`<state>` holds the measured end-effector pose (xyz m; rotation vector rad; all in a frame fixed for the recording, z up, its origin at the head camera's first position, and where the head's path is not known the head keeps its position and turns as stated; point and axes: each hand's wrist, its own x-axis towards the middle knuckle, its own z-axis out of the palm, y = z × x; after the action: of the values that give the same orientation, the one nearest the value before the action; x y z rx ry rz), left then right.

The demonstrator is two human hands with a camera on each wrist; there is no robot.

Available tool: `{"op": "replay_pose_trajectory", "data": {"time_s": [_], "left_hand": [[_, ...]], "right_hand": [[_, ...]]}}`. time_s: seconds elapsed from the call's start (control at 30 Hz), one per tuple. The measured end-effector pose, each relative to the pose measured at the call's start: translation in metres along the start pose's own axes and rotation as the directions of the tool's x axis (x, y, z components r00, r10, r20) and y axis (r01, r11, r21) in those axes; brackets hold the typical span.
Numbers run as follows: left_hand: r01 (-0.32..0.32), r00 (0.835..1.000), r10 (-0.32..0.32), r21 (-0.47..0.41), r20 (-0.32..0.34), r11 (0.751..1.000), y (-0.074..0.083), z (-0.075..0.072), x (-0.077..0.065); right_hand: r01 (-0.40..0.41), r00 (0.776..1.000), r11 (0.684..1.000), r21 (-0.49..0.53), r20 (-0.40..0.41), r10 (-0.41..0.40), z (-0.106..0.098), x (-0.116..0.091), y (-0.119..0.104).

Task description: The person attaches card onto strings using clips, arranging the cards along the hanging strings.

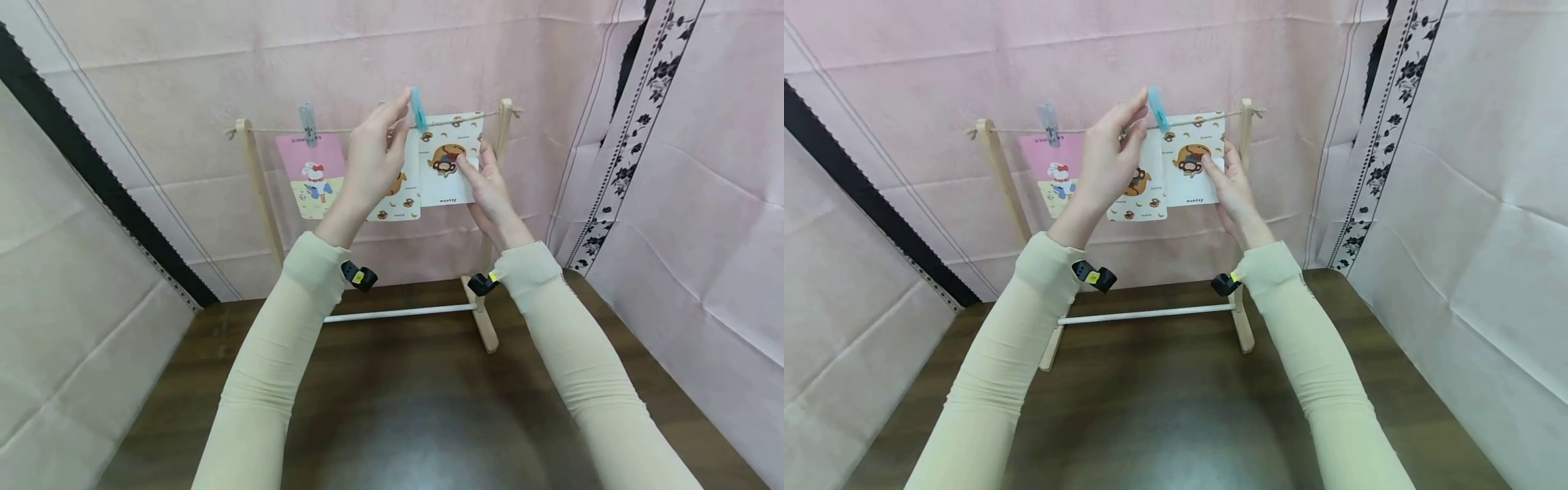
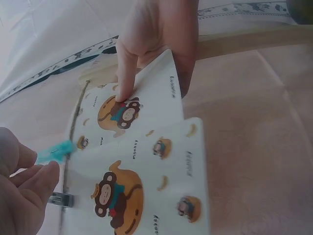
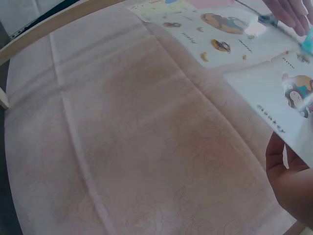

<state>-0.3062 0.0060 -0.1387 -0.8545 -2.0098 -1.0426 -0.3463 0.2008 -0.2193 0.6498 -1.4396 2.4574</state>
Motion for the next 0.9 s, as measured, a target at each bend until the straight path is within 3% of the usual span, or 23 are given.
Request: {"op": "replay_pose_trajectory", "data": {"time_s": [0.1,0.33,0.57,0.73,0.9], "left_hand": [[-0.002,1.0,0.001,0.013,0.012,1.0,-0.003,-0.001,-0.003],[0.037,0.998,-0.034,-0.059,0.052,0.998,-0.008,-0.007,-0.013],[0.054,0.995,-0.053,-0.013,0.085,0.998,-0.016,-0.019,-0.035],[0.097,0.992,-0.098,0.018,0.083,0.995,-0.03,-0.032,-0.051],[0.122,0.991,-0.124,0.047,0.048,0.991,-0.049,-0.049,-0.071]], "right_hand": [[0.003,1.0,1.0,-0.015,-0.018,-0.003,-0.001,0.002,0.0],[-0.009,0.999,0.994,-0.107,-0.046,0.004,-0.004,0.006,-0.004],[-0.052,0.991,0.964,-0.261,-0.136,0.016,-0.016,-0.001,-0.006],[-0.079,0.982,0.884,-0.46,-0.191,-0.012,-0.026,-0.013,-0.011],[-0.076,0.98,0.767,-0.637,-0.19,-0.06,-0.035,-0.037,-0.02]]}}
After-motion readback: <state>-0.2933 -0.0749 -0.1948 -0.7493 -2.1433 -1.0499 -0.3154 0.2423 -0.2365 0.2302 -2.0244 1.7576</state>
